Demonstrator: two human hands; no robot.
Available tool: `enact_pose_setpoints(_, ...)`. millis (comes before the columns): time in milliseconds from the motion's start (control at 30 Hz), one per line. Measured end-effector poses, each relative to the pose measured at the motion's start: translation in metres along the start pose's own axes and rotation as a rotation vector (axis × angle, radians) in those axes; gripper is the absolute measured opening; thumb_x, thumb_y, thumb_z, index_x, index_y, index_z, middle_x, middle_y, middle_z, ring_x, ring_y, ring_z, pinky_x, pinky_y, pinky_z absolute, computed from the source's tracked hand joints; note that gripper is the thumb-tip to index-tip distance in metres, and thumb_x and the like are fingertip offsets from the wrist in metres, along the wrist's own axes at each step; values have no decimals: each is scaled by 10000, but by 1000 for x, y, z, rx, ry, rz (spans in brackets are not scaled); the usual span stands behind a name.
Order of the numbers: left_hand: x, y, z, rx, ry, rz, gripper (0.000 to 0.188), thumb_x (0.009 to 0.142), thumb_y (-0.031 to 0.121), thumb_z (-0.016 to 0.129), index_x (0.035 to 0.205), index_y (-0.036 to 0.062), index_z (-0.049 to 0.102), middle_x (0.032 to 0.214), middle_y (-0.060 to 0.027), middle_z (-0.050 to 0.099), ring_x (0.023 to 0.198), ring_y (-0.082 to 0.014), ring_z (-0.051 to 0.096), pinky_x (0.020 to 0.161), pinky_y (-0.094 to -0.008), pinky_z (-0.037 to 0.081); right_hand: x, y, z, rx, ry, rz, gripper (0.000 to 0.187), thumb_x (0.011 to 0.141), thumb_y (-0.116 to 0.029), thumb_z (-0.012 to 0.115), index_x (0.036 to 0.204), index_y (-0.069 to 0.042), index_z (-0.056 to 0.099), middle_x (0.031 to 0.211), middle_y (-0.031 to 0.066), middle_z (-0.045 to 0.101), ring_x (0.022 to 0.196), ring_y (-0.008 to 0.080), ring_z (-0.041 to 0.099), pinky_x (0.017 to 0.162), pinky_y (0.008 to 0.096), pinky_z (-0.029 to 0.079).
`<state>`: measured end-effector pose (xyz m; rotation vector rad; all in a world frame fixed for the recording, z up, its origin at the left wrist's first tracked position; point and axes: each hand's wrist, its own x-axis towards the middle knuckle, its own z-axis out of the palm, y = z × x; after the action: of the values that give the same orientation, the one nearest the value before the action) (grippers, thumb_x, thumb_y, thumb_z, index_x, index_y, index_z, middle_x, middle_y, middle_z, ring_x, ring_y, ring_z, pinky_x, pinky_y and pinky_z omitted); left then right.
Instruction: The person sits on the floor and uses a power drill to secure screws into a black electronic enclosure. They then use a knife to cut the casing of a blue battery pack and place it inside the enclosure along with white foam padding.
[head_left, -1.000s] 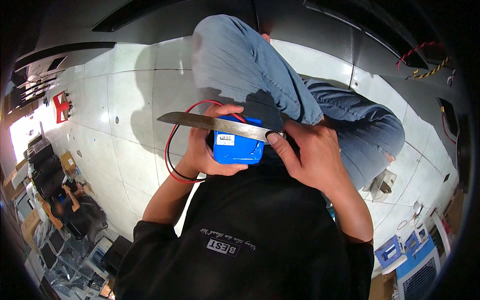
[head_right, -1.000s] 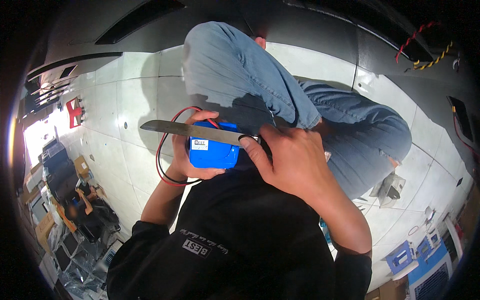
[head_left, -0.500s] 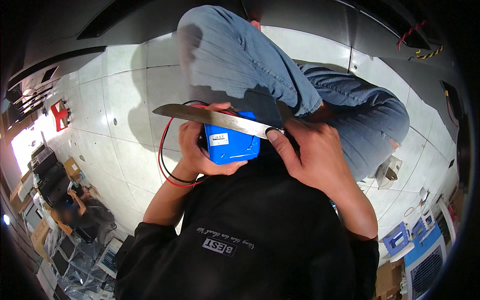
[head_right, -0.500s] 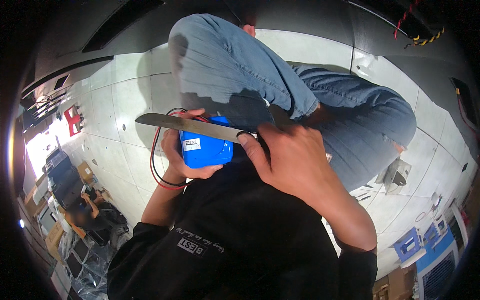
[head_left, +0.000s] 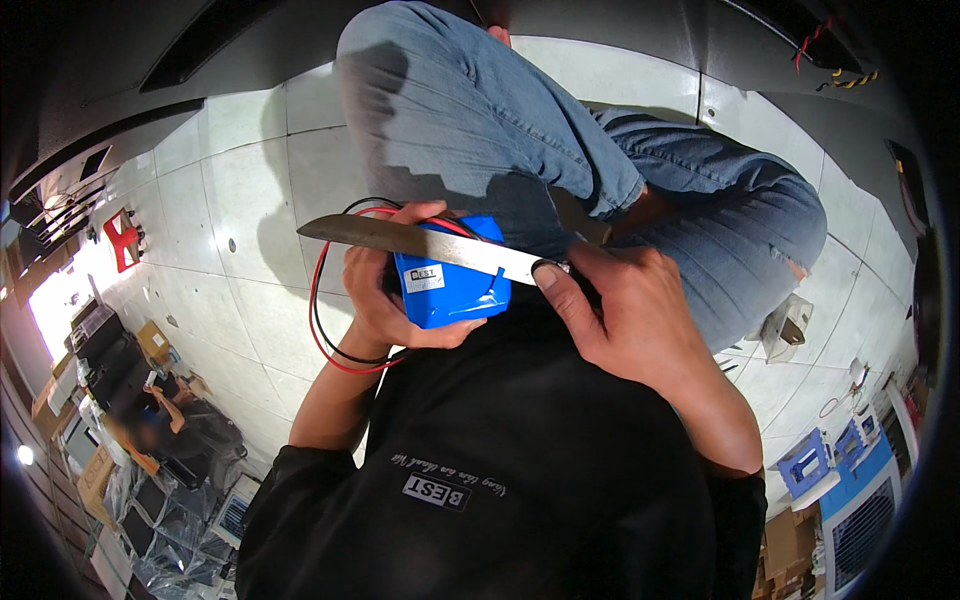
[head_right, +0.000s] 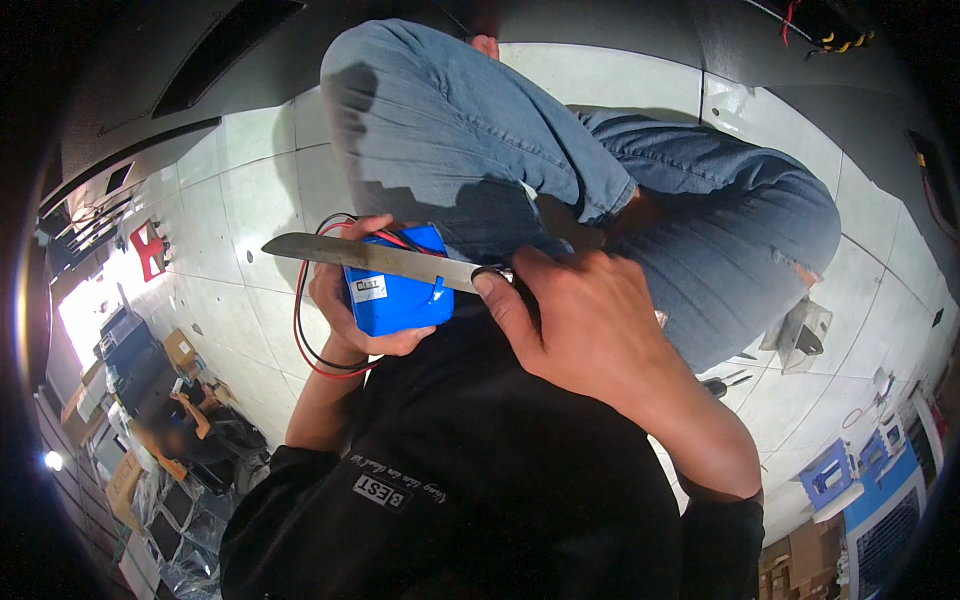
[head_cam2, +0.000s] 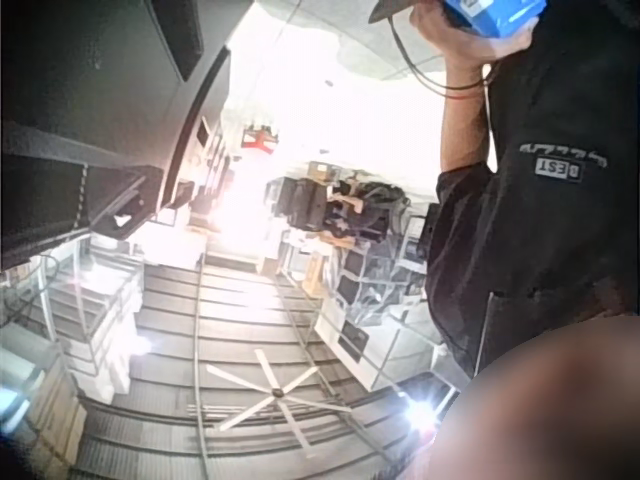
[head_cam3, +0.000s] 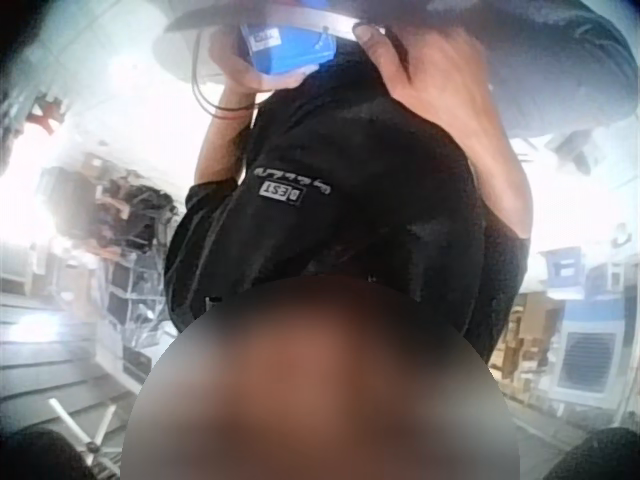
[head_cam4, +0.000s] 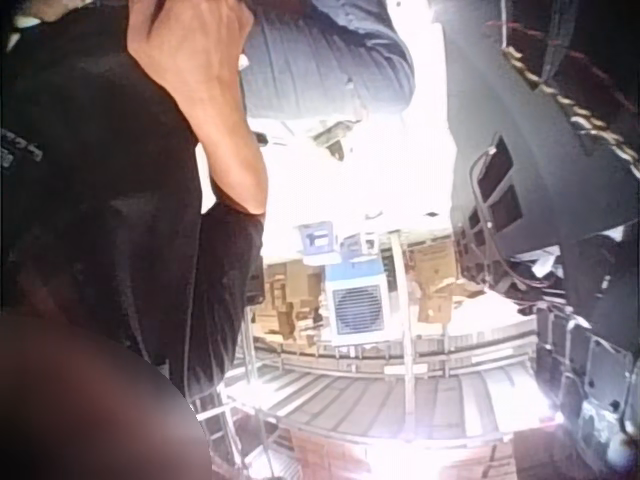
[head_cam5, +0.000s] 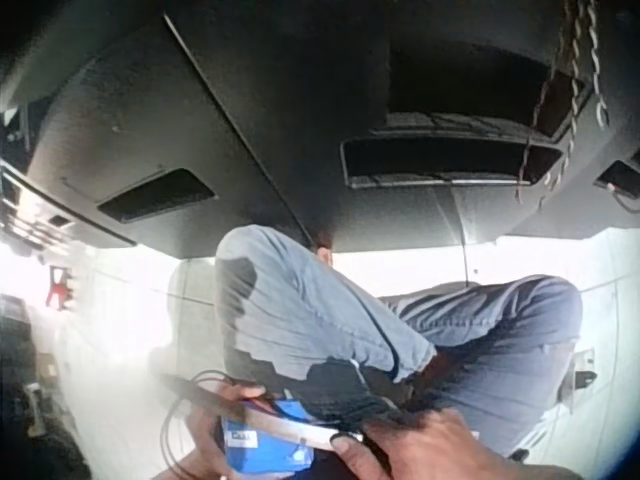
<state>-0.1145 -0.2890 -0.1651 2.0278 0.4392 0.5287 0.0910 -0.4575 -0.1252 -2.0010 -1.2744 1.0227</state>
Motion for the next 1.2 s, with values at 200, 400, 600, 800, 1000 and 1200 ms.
enact_pose_setpoints(200, -9, -5, 0, 24, 27, -50, 834, 479, 351, 942, 1189, 22, 652, 1217, -146, 690, 960, -267, 719, 839, -377, 541, -11, 7, -2, 0, -29, 20, 345, 977, -257, 635, 737, -11, 609, 573, 190, 563, 549, 426, 590, 533, 476, 440)
enact_pose_setpoints(400, -5, -3, 1, 54, -1, -11, 822, 490, 364, 938, 1181, 23, 651, 1194, -141, 693, 927, -271, 715, 824, -375, 543, -11, 3, -1, -9, -48, 38, 375, 977, -282, 629, 708, -21, 624, 535, 187, 542, 532, 419, 594, 532, 474, 457)
enact_pose_setpoints(600, -6, -5, 0, 19, 7, -3, 860, 481, 366, 946, 1203, 7, 647, 1177, -140, 696, 921, -261, 712, 810, -359, 545, -20, 10, -3, 16, -69, 48, 430, 988, -350, 607, 693, -39, 635, 480, 178, 526, 506, 413, 603, 543, 493, 486)
enact_pose_setpoints(800, -8, -4, -2, -10, -25, -38, 876, 475, 363, 949, 1207, -10, 646, 1166, -146, 692, 917, -249, 706, 803, -346, 549, -22, 11, -4, 60, -94, 53, 429, 990, -346, 606, 696, -35, 642, 488, 188, 531, 508, 419, 599, 550, 496, 485)
enact_pose_setpoints(1000, -5, -1, 1, -42, -11, -72, 868, 456, 354, 954, 1188, -6, 657, 1153, -138, 691, 908, -246, 697, 802, -336, 547, -21, 6, -6, 38, -129, 84, 380, 982, -275, 630, 708, -14, 608, 582, 213, 556, 580, 451, 583, 538, 480, 435)
enact_pose_setpoints(1200, -4, 2, 0, 81, -18, -28, 828, 453, 349, 952, 1156, 12, 672, 1134, -131, 699, 904, -253, 697, 814, -352, 539, -27, 10, -5, 36, -118, 82, 382, 980, -263, 627, 694, -13, 594, 586, 210, 561, 587, 451, 584, 542, 484, 433)
